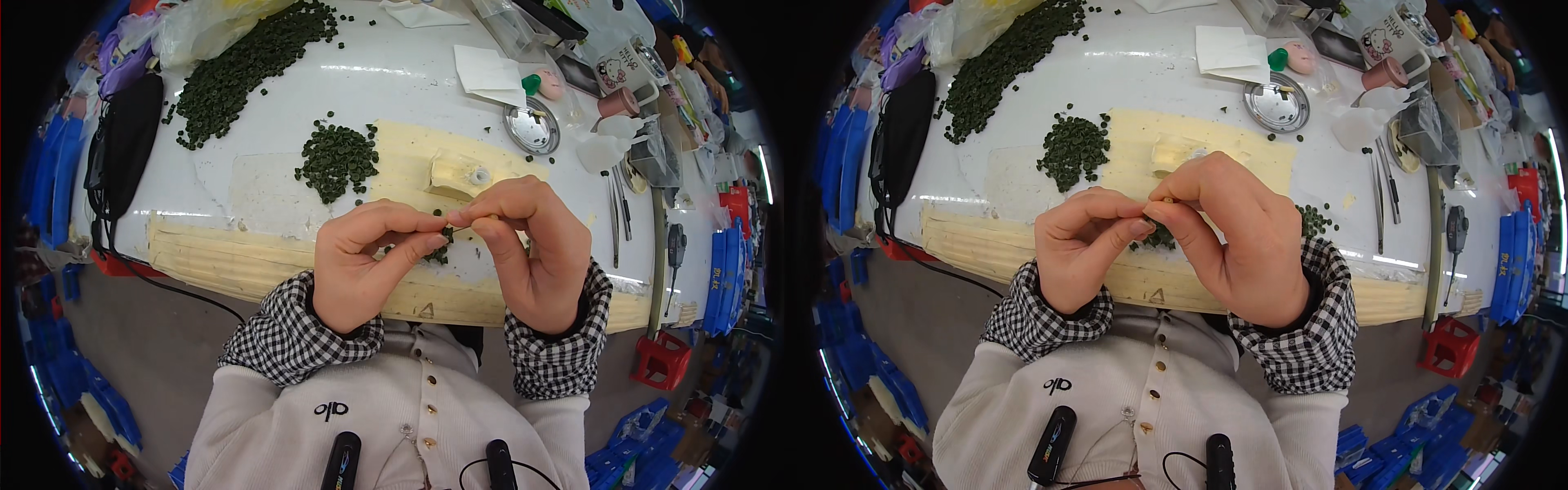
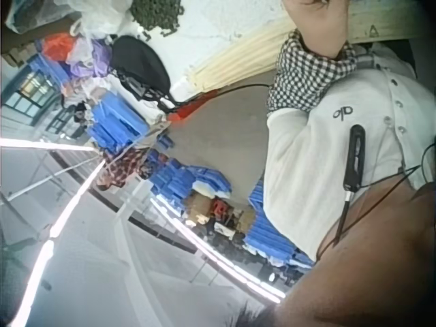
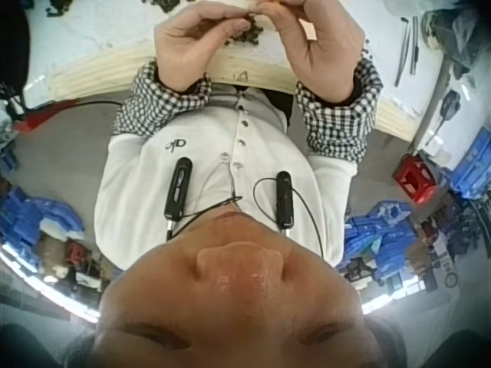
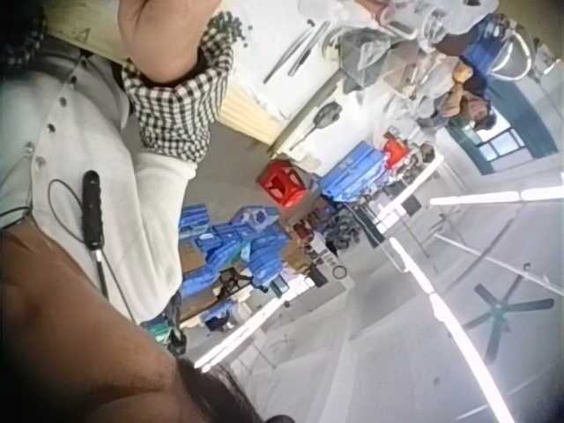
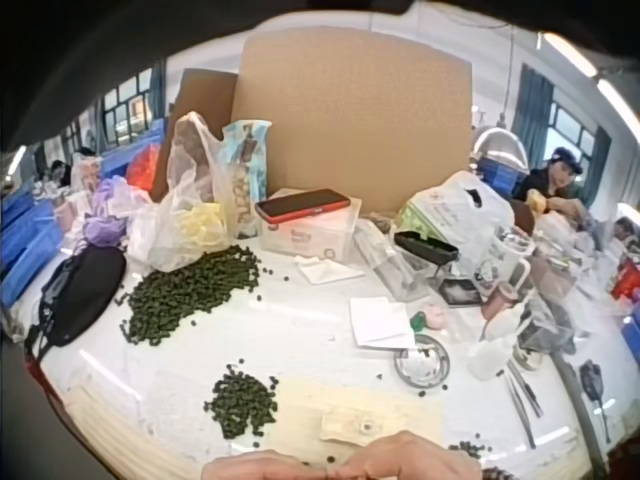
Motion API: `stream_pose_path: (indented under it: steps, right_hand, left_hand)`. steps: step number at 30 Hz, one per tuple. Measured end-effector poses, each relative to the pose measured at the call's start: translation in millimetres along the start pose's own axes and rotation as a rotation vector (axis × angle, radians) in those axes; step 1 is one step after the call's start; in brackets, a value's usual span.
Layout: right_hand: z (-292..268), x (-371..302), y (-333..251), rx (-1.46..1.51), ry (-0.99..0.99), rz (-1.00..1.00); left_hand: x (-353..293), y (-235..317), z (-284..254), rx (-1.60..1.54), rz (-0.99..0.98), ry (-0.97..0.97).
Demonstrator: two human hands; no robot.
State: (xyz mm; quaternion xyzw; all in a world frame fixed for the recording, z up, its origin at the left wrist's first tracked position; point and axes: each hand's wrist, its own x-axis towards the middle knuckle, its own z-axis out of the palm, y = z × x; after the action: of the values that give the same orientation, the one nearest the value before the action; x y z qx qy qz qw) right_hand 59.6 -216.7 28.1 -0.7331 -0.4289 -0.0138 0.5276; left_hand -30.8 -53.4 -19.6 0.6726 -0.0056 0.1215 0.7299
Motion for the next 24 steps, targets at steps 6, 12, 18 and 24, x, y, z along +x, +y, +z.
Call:
stream_pose_path:
  steps: [6,12,18,24]
  right_hand:
    - [-3,1,-2,-0.015,0.013,-0.012]
    - [-4,2,9,-0.031,0.314,0.077]
    - [-5,10,19,-0.453,0.201,-0.004]
    - [-6,1,8,-0.5,0.17,0.032]
  left_hand:
    - [1,1,2,-0.021,-0.005,0.008]
    - [0,3,2,0.0,-0.021,0.019]
    - [0,5,4,-0.045,-0.044,0.051]
    - [0,5,3,-0.031,-0.014,0.059]
